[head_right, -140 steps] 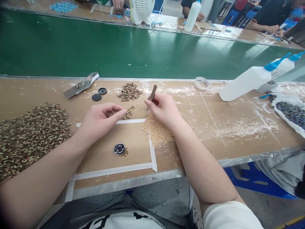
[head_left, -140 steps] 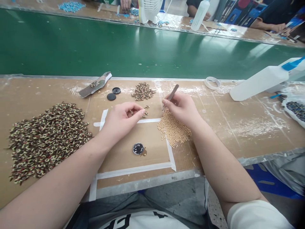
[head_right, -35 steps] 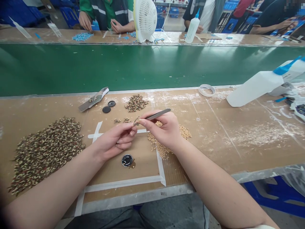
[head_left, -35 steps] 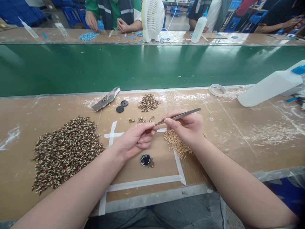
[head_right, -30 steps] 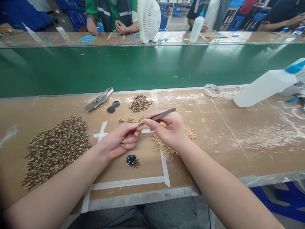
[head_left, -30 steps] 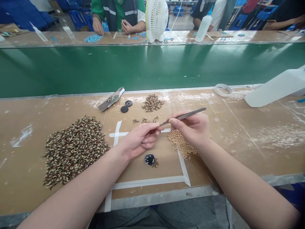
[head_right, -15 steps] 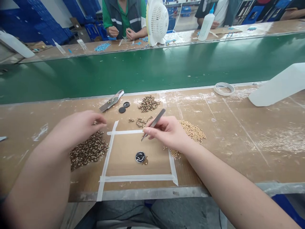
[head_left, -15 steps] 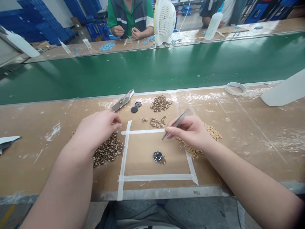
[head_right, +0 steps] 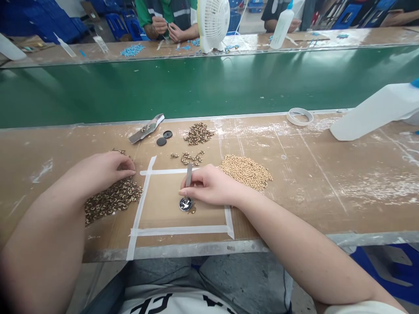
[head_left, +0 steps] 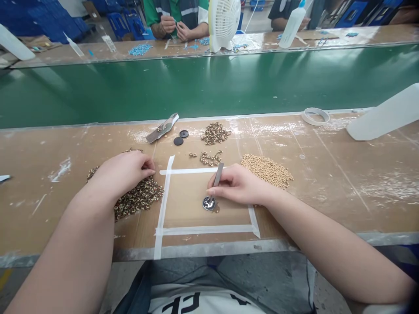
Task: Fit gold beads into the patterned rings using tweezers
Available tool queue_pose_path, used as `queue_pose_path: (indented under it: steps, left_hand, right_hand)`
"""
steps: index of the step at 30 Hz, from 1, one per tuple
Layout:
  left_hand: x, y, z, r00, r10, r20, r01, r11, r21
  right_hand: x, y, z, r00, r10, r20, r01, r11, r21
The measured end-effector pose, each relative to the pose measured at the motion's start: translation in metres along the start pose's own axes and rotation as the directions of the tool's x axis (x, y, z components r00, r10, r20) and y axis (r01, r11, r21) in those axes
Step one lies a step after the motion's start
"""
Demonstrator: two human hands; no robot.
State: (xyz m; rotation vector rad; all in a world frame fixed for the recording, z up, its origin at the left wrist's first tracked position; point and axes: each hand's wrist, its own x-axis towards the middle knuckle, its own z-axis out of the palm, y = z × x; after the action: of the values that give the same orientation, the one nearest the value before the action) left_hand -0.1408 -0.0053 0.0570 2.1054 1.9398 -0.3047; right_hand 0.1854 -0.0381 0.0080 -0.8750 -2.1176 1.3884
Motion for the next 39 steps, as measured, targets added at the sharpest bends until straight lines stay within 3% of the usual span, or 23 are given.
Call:
queue_pose_path:
  steps: [5,10,14,17,19,22,26,30,32,36,39]
  left_hand:
    - [-0.004,0.005,-0.002,0.998,0.024,-0.056,-0.024,1.000,0.011]
    - [-0.001,0.020,-0.003,0.966,0.113,-0.232,-0.140,0.985,-0.101]
    - [-0.002,0.055,-0.008,0.948,0.120,-0.295,-0.213,0.928,-0.306]
    - [0.000,0.093,-0.004,0.914,0.190,-0.358,-0.343,0.833,-0.435]
    - [0.006,0.115,0.006,0.905,0.257,-0.338,-0.409,0.745,-0.527]
    - [0.015,0.134,0.028,0.909,0.341,-0.240,-0.415,0.673,-0.613]
    - [0.021,0.134,0.050,0.904,0.373,-0.210,-0.413,0.631,-0.656]
    - [0.024,0.128,0.056,0.888,0.390,-0.244,-0.449,0.620,-0.643]
    - [0.026,0.127,0.057,0.849,0.448,-0.279,-0.522,0.634,-0.570]
    - [0.032,0.128,0.058,0.734,0.578,-0.356,-0.679,0.633,-0.373]
    - [0.033,0.128,0.057,0.726,0.596,-0.343,-0.687,0.634,-0.355]
  right_hand:
    - [0.000,-0.002,0.000,1.000,-0.017,0.002,0.017,1.000,-0.022]
    - [0.000,-0.002,0.001,0.999,-0.046,0.005,0.046,0.997,-0.057]
    - [-0.001,-0.002,0.000,0.998,-0.063,-0.003,0.063,0.998,-0.030]
    - [-0.002,-0.001,-0.004,0.996,-0.033,-0.081,0.042,0.993,0.111]
    - [-0.002,0.001,-0.009,0.987,0.009,-0.159,0.033,0.964,0.264]
    - [-0.003,0.004,-0.020,0.955,0.045,-0.294,0.074,0.921,0.383]
    - [-0.002,0.008,-0.031,0.883,0.060,-0.465,0.118,0.931,0.345]
    - [0.000,0.010,-0.032,0.833,0.051,-0.551,0.130,0.950,0.285]
    - [0.001,0.011,-0.032,0.820,0.037,-0.571,0.127,0.961,0.244]
    - [0.000,0.010,-0.034,0.816,0.026,-0.577,0.091,0.981,0.172]
    - [-0.001,0.009,-0.036,0.838,0.053,-0.542,0.026,0.990,0.137]
